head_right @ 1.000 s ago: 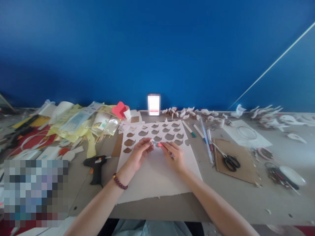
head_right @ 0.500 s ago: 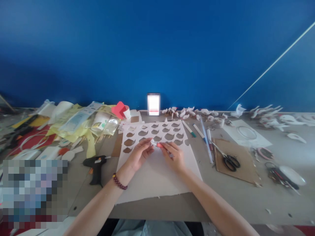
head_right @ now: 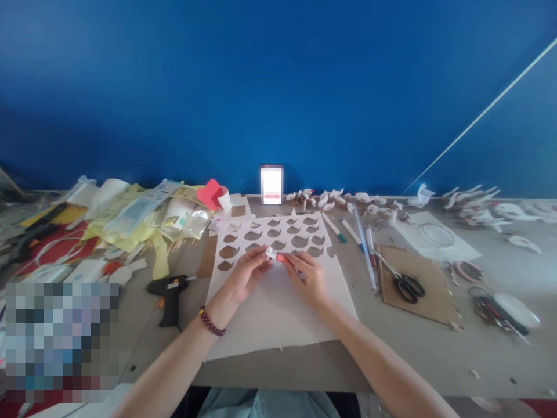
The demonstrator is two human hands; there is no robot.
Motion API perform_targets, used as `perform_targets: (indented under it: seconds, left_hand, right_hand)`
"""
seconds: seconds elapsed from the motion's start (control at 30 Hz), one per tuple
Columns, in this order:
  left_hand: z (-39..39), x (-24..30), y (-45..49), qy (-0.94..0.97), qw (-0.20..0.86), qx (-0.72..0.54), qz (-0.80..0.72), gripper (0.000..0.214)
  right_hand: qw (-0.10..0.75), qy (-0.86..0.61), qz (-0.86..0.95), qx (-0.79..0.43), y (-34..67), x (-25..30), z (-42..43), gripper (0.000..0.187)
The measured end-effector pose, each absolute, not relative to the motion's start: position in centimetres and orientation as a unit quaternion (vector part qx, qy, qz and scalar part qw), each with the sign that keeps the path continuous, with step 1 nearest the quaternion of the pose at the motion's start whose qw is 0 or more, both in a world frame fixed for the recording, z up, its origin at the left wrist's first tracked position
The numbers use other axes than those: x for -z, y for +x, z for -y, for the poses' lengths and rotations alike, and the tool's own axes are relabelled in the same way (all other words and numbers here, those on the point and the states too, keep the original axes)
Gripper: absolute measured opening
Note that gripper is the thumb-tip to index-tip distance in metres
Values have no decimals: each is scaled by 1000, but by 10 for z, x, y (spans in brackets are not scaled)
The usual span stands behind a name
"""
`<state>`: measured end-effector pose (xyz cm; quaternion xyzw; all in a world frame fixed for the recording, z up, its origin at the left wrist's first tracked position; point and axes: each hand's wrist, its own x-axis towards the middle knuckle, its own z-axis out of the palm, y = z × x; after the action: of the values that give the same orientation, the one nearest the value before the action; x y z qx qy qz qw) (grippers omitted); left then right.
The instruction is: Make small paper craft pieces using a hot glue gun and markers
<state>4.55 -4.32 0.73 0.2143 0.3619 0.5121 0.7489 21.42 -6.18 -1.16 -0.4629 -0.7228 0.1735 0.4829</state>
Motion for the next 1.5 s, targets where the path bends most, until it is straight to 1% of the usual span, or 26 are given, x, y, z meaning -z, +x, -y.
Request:
perform_targets:
  seconds: [0.2, 0.63, 0.87, 1.0, 1.1, 1.2, 1.33, 1.5]
  left_hand:
    - [44, -10, 45, 221, 750, -509, -359, 32]
    - [43, -8, 46, 235, 744, -509, -364, 31]
    - [47, -11, 51, 266, 744, -470, -394, 27]
    - [45, -7, 48, 267, 733, -493, -386, 26]
    - [43, -4, 46, 254, 739, -507, -364, 30]
    - [41, -4, 45, 234, 746, -518, -346, 30]
    - [40, -7, 45, 224, 755, -520, -332, 27]
    - [41, -8, 43, 246, 750, -510, -341, 28]
  right_hand:
    - [496, -457, 721, -159, 214, 15, 61, 22]
    - [488, -460, 726, -152, 214, 14, 63, 22]
    - [494, -486, 705, -152, 217, 18, 59, 22]
    - [498, -494, 691, -175, 217, 14, 60, 23]
    - [498, -485, 697, -176, 216, 11, 61, 23]
    - [499, -469, 708, -174, 215, 11, 61, 23]
    - [496, -461, 716, -170, 215, 13, 61, 22]
    - [490, -468, 715, -171, 216, 13, 61, 23]
